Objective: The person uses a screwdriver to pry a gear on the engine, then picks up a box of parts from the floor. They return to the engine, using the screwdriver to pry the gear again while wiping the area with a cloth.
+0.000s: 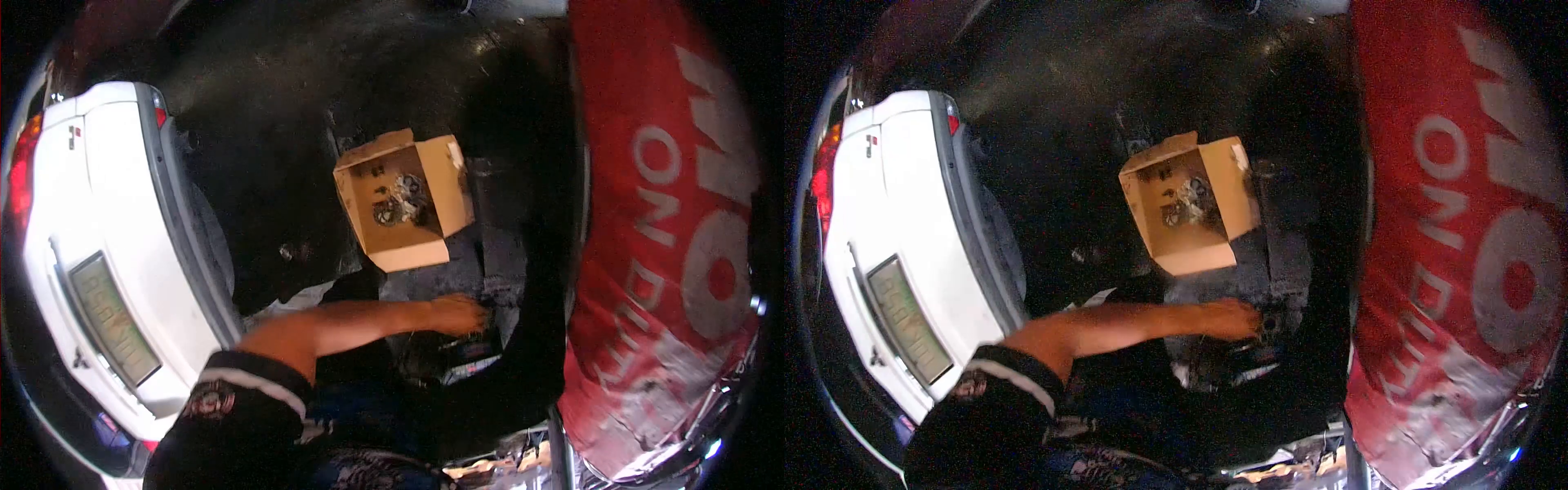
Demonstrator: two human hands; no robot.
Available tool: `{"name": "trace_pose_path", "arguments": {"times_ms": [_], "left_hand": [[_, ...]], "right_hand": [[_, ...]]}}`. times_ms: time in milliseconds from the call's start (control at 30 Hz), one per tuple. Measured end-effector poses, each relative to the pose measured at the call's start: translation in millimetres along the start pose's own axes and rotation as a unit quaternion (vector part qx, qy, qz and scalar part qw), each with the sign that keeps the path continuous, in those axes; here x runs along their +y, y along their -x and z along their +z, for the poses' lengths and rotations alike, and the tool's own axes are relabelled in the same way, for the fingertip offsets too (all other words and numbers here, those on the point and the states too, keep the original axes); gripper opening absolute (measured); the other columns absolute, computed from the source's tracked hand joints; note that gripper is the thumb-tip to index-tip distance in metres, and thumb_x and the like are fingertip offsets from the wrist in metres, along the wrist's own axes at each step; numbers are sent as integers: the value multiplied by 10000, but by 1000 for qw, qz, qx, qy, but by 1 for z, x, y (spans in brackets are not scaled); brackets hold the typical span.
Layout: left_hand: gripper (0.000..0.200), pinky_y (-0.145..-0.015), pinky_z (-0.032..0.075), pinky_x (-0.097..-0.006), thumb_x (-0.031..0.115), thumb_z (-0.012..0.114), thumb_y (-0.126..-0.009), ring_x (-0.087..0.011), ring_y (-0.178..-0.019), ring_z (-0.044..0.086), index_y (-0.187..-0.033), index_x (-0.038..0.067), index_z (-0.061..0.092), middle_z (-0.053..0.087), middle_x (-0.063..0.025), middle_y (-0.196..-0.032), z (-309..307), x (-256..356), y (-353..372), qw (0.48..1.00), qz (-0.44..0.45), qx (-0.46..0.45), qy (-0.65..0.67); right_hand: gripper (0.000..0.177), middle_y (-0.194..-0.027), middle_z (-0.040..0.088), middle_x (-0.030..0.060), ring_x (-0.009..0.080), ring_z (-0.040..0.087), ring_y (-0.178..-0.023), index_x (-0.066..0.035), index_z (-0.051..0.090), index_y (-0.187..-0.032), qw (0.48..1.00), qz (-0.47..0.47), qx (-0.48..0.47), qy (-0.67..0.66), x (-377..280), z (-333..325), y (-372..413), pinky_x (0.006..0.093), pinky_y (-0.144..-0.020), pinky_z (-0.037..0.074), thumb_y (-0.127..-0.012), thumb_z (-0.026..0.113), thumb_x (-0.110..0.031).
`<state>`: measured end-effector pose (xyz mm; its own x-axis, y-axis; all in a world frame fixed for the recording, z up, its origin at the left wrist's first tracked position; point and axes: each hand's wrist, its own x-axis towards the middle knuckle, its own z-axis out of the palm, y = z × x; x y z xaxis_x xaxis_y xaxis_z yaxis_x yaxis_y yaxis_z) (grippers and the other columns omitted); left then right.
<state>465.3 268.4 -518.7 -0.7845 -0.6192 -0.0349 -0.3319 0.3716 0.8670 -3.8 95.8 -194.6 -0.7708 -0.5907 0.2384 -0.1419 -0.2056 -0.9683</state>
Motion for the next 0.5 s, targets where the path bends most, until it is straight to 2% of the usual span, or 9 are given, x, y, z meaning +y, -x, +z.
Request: {"name": "trace_pose_path", "arguments": {"times_ms": [33,67,100,133,167,233,300,367,500], "left_hand": [[272,-858,559,-473,288,640,-920,-368,-963,684,-1111,113,725,690,-193,-947,34,-34,39,986,-159,-39,31],[269,-841,564,-484,240,651,-883,-348,-957,698,-1107,119,737,706,-197,-958,10,-47,85,933,-319,-61,156],[291,-834,569,-476,229,655,-875,-348,-947,702,-1118,85,727,714,-208,-1023,76,-93,137,936,-327,45,127],[350,-808,582,-452,313,635,-946,-351,-985,705,-1127,20,703,709,-260,-1028,55,-106,162,898,-429,-91,42],[462,-793,590,-470,391,599,-973,-374,-1015,697,-1209,-4,647,688,-290,-1049,84,-125,200,769,-577,34,274],[657,-774,600,-512,525,549,-989,-420,-1049,680,-1349,-24,531,641,-334,-1116,121,-149,231,486,-663,197,535],[829,-766,604,-562,637,519,-968,-466,-1057,665,-1466,-17,410,588,-362,-1209,132,-150,234,313,-649,282,633],[953,-809,573,-635,698,563,-909,-503,-1109,625,-1519,7,321,515,-345,-1331,176,-181,227,237,-609,329,681],[1002,-910,518,-672,715,623,-865,-493,-1267,521,-1536,39,314,428,-275,-1479,226,-229,193,144,-508,421,737]], "right_hand": [[311,-692,454,-25,96,351,-495,-73,607,-935,1000,-1,-16,-7,-3,3,24,292,-466,330,-1003,556,-372],[310,-692,453,-27,95,349,-495,-72,609,-938,999,6,-53,-10,-8,16,45,291,-465,329,-1005,555,-370],[310,-692,452,-28,94,348,-494,-71,611,-941,995,23,-95,-24,-6,32,67,290,-464,329,-1007,555,-369],[310,-692,451,-29,93,347,-494,-70,613,-944,989,45,-137,-44,-1,44,85,289,-463,328,-1009,554,-367],[310,-691,450,-30,92,346,-494,-69,614,-946,976,83,-189,-69,12,63,113,288,-462,328,-1012,554,-365],[309,-691,448,-33,90,343,-493,-66,618,-952,918,195,-323,-121,57,108,190,287,-460,327,-1016,553,-361],[309,-663,422,-44,77,337,-497,-103,621,-946,783,394,-454,-159,111,160,297,257,-444,302,-1021,568,-398],[317,-631,389,-55,73,328,-490,-148,588,-894,868,404,-287,22,152,164,385,251,-442,280,-1015,576,-441],[346,-642,372,-44,80,333,-512,-141,554,-868,811,437,-347,175,205,155,458,239,-476,261,-1036,553,-444]]}}
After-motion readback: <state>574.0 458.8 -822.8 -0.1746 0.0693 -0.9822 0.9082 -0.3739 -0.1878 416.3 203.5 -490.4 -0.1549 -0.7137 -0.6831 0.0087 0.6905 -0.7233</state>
